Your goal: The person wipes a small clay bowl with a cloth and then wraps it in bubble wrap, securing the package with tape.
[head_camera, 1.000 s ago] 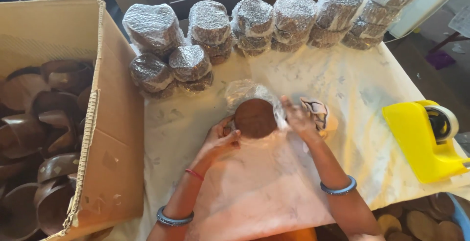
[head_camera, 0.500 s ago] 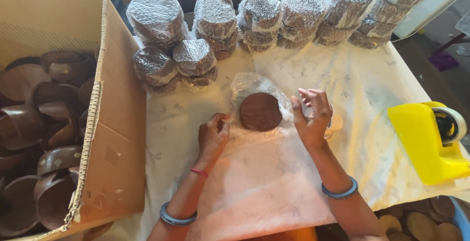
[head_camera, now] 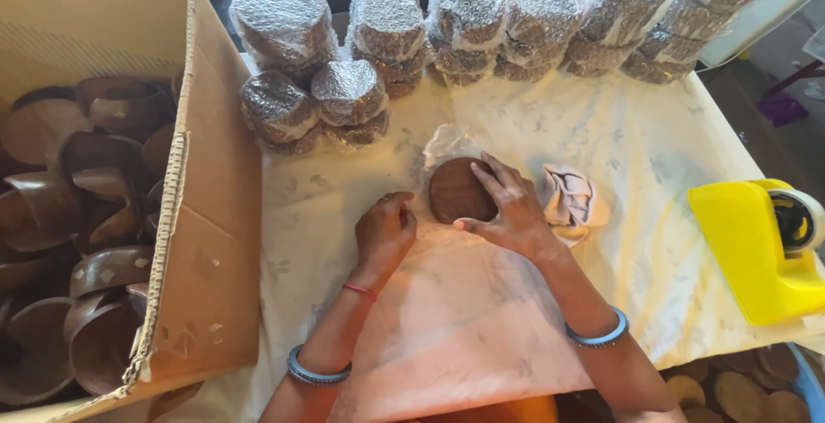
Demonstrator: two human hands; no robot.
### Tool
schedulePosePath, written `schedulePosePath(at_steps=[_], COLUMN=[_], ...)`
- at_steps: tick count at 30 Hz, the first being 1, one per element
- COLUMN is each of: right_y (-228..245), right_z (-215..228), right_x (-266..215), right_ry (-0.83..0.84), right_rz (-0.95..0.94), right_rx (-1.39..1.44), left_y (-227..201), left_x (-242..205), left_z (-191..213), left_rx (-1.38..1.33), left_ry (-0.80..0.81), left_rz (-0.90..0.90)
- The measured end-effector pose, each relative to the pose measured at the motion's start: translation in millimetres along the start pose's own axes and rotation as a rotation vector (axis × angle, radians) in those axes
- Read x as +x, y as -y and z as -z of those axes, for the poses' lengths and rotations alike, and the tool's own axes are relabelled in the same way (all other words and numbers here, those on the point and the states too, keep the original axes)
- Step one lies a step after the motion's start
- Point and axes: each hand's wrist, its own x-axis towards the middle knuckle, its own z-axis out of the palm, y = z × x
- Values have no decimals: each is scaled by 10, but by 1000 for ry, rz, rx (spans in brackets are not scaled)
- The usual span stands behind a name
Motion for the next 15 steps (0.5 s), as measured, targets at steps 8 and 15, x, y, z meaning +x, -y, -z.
schedulePosePath(at_steps=[8,15], right_y=[48,102], right_z=[34,52], right_x=[9,-3], right_ry=[105,38], right_rz=[-88,-39], right_rx=[11,-81], left_y=[133,7], left_x=[15,-21], left_z=[-108,-14], left_rx=[-416,-478], left_ry=[-148,-136], left_rz=[60,36])
